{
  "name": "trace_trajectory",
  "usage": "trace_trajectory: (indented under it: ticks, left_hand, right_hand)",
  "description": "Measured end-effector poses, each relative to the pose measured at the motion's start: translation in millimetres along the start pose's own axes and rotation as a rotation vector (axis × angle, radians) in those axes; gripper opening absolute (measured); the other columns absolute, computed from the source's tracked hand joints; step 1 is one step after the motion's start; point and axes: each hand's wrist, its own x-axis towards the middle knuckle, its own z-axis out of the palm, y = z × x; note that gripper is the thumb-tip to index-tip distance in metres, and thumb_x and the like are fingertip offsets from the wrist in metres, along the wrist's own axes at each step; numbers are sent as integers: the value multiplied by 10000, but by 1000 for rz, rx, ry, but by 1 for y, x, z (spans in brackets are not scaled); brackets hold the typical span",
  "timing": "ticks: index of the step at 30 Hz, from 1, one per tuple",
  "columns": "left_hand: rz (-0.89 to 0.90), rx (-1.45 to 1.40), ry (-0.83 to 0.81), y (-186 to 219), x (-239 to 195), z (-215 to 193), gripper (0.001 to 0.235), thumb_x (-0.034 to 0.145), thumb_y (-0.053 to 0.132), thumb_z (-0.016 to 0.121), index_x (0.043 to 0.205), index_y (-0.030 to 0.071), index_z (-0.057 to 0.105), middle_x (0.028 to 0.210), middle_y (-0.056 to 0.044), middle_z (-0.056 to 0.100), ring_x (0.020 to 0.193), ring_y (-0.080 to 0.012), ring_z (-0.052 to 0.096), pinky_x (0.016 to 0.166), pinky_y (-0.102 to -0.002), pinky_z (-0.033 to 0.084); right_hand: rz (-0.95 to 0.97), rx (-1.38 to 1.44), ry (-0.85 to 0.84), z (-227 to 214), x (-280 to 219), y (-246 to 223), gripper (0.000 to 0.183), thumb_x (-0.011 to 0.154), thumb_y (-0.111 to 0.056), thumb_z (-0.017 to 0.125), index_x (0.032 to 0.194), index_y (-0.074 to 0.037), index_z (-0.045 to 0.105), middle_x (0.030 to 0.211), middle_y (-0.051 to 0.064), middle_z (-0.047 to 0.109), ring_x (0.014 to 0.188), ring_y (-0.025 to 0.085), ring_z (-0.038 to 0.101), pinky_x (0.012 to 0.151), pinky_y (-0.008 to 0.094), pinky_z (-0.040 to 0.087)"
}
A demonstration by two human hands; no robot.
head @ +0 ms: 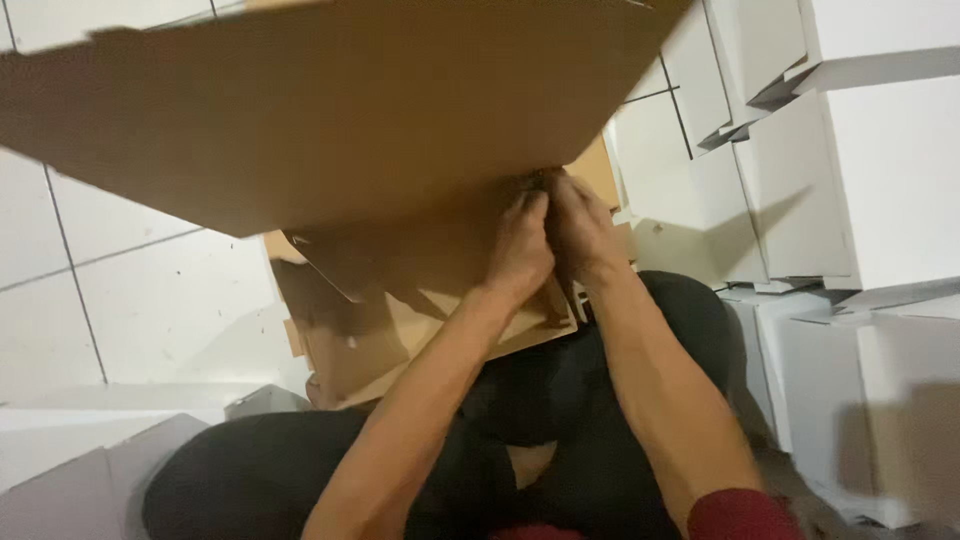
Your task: The person sits on the floor and assembles a cardboard box by folding and taping its flaps. They then place a white box inside the assembled cardboard box and continue to fold and tape additional cardboard pieces.
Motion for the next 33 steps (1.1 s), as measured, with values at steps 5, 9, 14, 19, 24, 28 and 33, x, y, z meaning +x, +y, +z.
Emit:
trace_trajectory:
  ticks: [5,9,14,19,24,28,33]
  left_hand:
    - [-121,164,-70,65,-34,-48,441,851,54,397,1290,17,415,1242,-226,487,1204,-381,452,1009,-493,386]
    - [-560,34,-265,41,-31,-46,720,777,579,350,1370,175,410,1354,-128,468,1284,-309,400,1067,-472,303]
    - [-531,-307,-200,46,-42,-55,810,761,432,401,1459,67,210,1464,-210,288,1368,-360,244,1130,-461,198]
    - [-412,-112,-229,42,-71,-60,663,804,206,458,1405,-28,304,1392,-260,372,1316,-349,340,1091,-463,269]
    - [67,270,344,26,-134,-102,407,773,62,524,1177,14,537,972,-193,555,989,-391,530,909,-487,384]
    - [109,580,674,15,-162,-167,430,772,100,551,1186,-1,493,951,-180,508,944,-385,504,915,-460,359]
    - [-373,29,500,-16,-155,-183,590,891,79,479,1410,-20,214,1242,-338,449,1128,-482,496,937,-539,442]
  right_hand:
    - [49,529,-166,13,-34,-36,345,930,-321,412,1094,-81,599,1112,124,616,1096,259,537,1014,421,352]
    - [-3,272,-106,12,-42,-39,421,919,-335,442,1129,1,585,1128,213,599,1153,331,510,1061,468,288]
    - [-272,-499,-159,10,-27,-34,372,883,-220,411,1110,38,552,1080,290,569,1080,453,506,884,561,389]
    - [-388,-968,-185,8,-43,-58,285,816,-226,534,903,19,650,804,211,657,820,413,638,726,459,514]
    - [-263,-1063,-14,-3,41,23,418,936,-284,460,812,73,638,723,282,635,766,473,633,641,572,503]
    - [-269,-1098,-56,-6,3,-38,156,791,-107,565,798,38,621,762,257,645,871,499,596,761,599,467]
    - [-607,-1019,21,5,-41,-45,293,859,-93,446,1083,77,531,1013,262,533,990,466,547,837,551,446]
